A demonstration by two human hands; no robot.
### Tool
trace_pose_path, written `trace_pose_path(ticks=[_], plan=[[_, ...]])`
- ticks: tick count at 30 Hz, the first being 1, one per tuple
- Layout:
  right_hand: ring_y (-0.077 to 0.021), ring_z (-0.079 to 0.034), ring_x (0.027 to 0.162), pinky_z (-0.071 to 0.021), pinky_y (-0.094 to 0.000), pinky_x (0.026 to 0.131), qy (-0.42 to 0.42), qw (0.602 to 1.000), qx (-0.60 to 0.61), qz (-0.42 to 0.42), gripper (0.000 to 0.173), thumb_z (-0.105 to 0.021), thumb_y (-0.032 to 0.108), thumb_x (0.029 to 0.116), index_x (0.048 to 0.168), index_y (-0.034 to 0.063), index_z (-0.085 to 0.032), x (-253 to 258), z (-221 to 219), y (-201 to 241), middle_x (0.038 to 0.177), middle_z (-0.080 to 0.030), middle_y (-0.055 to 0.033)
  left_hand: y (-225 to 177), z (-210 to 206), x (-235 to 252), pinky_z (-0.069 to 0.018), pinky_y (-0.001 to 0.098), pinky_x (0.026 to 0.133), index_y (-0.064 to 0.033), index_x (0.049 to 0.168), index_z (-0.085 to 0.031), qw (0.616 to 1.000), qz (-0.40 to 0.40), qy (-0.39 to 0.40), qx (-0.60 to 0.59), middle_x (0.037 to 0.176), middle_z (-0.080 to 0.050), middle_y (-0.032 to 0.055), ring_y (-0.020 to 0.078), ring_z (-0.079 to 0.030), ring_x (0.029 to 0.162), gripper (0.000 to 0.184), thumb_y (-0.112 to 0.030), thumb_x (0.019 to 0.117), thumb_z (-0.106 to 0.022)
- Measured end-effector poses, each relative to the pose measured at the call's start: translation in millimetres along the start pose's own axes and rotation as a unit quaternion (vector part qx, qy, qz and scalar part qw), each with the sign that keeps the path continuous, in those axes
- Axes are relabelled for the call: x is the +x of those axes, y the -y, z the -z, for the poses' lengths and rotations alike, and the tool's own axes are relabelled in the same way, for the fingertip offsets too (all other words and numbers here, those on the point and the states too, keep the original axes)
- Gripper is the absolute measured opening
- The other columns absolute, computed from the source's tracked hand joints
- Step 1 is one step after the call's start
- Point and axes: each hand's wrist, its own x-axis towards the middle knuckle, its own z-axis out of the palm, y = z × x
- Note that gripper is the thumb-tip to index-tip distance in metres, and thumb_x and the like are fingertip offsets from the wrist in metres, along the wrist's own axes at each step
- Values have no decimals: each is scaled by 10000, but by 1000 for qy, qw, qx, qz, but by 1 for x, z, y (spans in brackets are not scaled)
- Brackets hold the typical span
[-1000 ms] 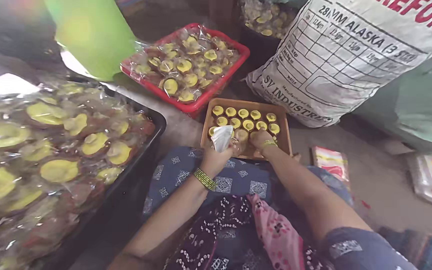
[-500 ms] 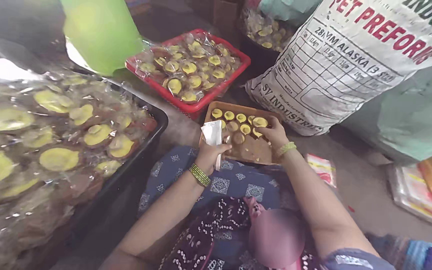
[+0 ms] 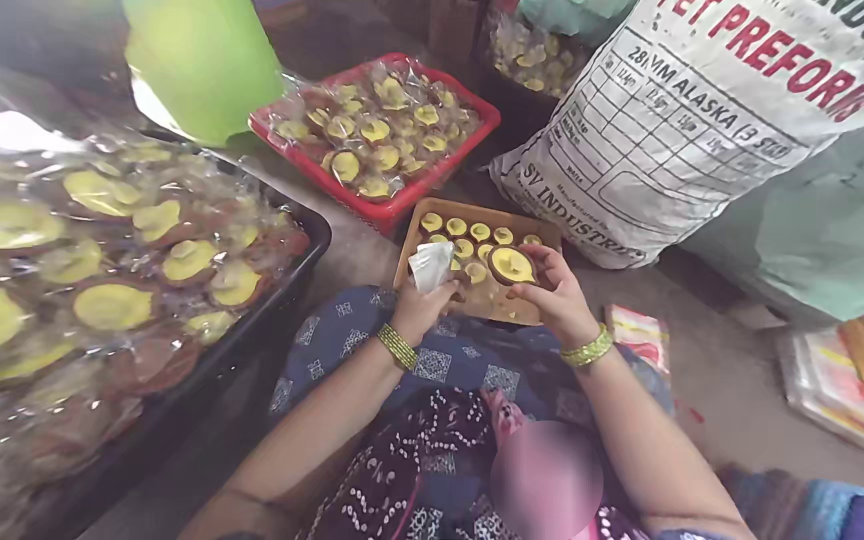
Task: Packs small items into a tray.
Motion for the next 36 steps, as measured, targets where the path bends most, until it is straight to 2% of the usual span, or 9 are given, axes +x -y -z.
trace_pose_path(ticks=[5, 12, 15, 18, 22, 24, 27, 31, 36], plan=[[-297, -704, 1014, -635, -444, 839, 16, 1000, -7, -9, 724, -823, 103, 793, 1399, -34, -451, -1, 3, -8, 1228, -651, -196, 0, -1, 5, -557, 290, 576, 46, 1172, -635, 998, 29, 5, -64, 1022, -721, 160, 189, -672, 716, 282, -97, 936, -696], [-275, -714, 981, -648, -431, 803, 41, 999, 5, 25, 679, -779, 258, 888, 1436, -6, -478, -10, -8, -12, 1304, -624, -177, 3, -4, 5, -614, 350, 633, 20, 1261, -573, 998, 47, -41, 10, 1054, -707, 150, 226, -707, 814, 657, -32, 669, -853], [-258, -707, 995, -644, -424, 781, 67, 996, -3, 54, 689, -600, 405, 1007, 1505, -28, -399, -15, -19, -17, 1346, -601, -183, 3, -3, 2, -623, 349, 795, 17, 1316, -524, 999, 29, 4, 22, 1125, -684, 129, 196, -699, 970, 828, -96, 606, -935], [-225, -698, 1019, -653, -396, 761, 68, 993, -42, 93, 811, -496, 568, 1023, 1500, -61, -310, -21, -34, -20, 1338, -580, -183, 2, -1, -5, -590, 339, 957, 31, 1326, -526, 996, 15, 88, 24, 1182, -694, 98, 159, -680, 1097, 827, -78, 609, -923], [-167, -575, 1263, -524, -363, 1063, 81, 953, -168, 239, 782, -376, 584, 1067, 1463, -89, -331, -19, -34, -31, 1374, -551, -184, -2, 2, -14, -580, 272, 651, -34, 1165, -584, 984, 65, 163, 10, 936, -700, 36, 107, -670, 758, 563, -16, 652, -815], [-163, -590, 1257, -531, -367, 1067, 90, 934, -218, 269, 757, -371, 581, 1069, 1461, -65, -334, -19, -28, -31, 1375, -562, -184, -3, 4, -15, -543, 261, 573, -52, 1090, -599, 982, 70, 175, -4, 850, -685, 22, 102, -631, 657, 466, -12, 663, -780], [-122, -668, 1073, -604, -319, 890, 101, 906, -310, 270, 716, -419, 545, 1064, 1462, -48, -366, -17, -19, -27, 1293, -612, -181, -6, 2, -16, -556, 276, 577, -42, 1134, -577, 992, 57, 109, 22, 871, -678, 34, 117, -646, 678, 511, -46, 661, -770], [-235, -678, 1061, -609, -369, 834, 140, 850, -438, 256, 584, -533, 377, 1028, 1439, -35, -484, -12, -14, -25, 1374, -567, -251, -5, -5, -16, -610, 303, 795, 6, 1268, -573, 994, -12, 34, 106, 1063, -708, 72, 118, -705, 911, 679, -90, 646, -831], [-192, -695, 945, -619, -342, 768, 148, 834, -473, 244, 423, -588, 318, 1019, 1327, 31, -627, -8, -15, -31, 1364, -581, -209, 4, -10, -20, -563, 271, 984, 41, 1291, -580, 969, -160, 47, 180, 1184, -697, 74, 75, -664, 1103, 712, -68, 637, -840]])
